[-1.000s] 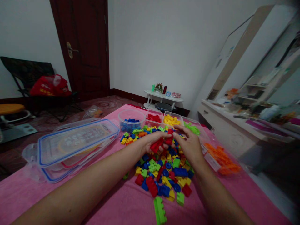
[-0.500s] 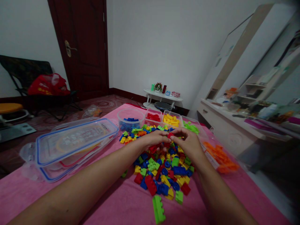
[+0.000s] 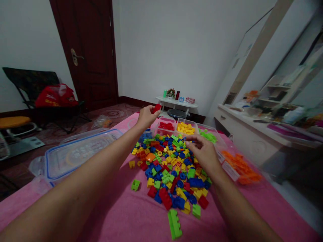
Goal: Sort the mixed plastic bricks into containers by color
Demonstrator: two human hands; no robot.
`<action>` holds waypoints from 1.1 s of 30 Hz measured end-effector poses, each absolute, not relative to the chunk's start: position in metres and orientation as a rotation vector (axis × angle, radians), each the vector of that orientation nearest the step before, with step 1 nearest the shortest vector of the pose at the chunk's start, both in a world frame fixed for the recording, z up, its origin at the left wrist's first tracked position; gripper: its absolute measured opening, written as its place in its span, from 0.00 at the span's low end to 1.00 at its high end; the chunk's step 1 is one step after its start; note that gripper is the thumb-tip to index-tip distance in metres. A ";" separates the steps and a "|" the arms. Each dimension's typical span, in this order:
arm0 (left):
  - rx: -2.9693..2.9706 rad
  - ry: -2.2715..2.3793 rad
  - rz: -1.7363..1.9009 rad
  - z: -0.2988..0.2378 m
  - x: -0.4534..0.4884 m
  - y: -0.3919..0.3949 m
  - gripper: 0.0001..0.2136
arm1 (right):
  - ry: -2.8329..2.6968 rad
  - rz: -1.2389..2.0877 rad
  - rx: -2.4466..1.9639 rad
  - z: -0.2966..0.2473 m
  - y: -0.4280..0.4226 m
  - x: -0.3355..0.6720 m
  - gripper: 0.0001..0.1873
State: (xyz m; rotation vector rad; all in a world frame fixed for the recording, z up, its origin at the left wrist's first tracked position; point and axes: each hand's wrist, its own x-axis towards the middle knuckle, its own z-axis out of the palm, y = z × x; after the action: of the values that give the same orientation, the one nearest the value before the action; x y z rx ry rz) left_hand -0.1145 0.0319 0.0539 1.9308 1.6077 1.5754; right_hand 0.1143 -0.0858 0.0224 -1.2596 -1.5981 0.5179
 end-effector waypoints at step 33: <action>2.456 1.762 0.801 0.008 -0.026 0.113 0.28 | -1.337 0.571 -1.247 0.031 -0.077 0.145 0.12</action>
State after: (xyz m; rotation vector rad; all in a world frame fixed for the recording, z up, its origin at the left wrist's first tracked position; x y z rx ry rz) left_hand -0.0260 0.1126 0.0083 2.4561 1.7617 0.8010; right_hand 0.1452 -0.0771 0.0310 -1.2466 -1.3372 0.5711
